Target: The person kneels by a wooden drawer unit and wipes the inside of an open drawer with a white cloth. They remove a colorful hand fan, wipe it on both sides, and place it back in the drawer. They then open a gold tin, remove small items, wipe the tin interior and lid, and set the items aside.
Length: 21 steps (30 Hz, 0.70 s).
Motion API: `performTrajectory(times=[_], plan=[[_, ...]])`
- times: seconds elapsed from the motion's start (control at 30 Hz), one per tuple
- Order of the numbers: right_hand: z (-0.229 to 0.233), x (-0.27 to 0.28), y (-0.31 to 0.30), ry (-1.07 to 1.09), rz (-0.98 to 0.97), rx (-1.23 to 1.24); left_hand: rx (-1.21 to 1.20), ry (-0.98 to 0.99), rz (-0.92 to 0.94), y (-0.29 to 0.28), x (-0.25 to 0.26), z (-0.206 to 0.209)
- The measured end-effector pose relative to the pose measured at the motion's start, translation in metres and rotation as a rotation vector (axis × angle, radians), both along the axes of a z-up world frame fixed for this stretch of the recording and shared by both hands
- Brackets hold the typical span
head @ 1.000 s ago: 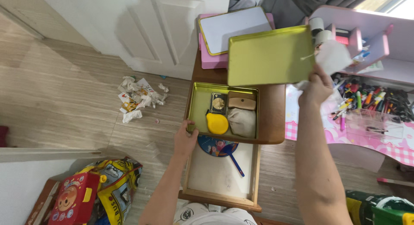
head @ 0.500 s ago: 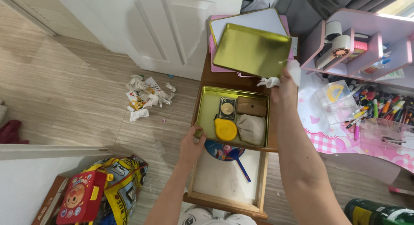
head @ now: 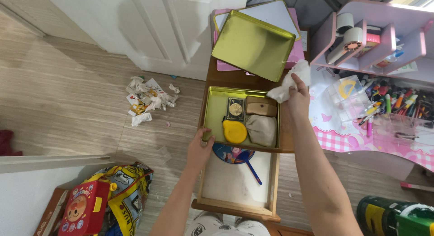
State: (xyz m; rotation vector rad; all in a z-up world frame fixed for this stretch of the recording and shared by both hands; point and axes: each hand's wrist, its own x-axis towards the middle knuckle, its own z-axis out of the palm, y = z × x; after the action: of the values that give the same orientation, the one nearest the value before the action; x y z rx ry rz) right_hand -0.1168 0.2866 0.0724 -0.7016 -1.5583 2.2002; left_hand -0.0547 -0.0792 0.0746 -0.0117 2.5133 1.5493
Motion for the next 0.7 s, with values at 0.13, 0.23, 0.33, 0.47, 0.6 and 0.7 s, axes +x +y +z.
performTrajectory(times=[0.13,0.23,0.33,0.47,0.6,0.7], plan=[[0.042,0.031,-0.036,0.088,0.048,-0.044,0.018,0.164,0.024,0.002,-0.004,-0.006],[0.075,0.057,-0.070,0.087,0.103,-0.023,0.131,0.219,0.119,0.011,-0.011,-0.012],[0.099,0.075,-0.106,-0.026,0.143,-0.183,0.471,0.066,0.162,0.030,-0.023,-0.011],[0.102,0.094,-0.144,-0.007,0.280,-0.132,0.688,-0.257,0.082,0.051,-0.027,0.016],[0.090,0.108,-0.173,-0.067,0.400,-0.007,0.782,-0.308,0.042,0.062,-0.021,0.034],[0.079,0.116,-0.187,-0.088,0.469,0.071,0.700,-0.198,0.043,0.057,-0.018,0.033]])
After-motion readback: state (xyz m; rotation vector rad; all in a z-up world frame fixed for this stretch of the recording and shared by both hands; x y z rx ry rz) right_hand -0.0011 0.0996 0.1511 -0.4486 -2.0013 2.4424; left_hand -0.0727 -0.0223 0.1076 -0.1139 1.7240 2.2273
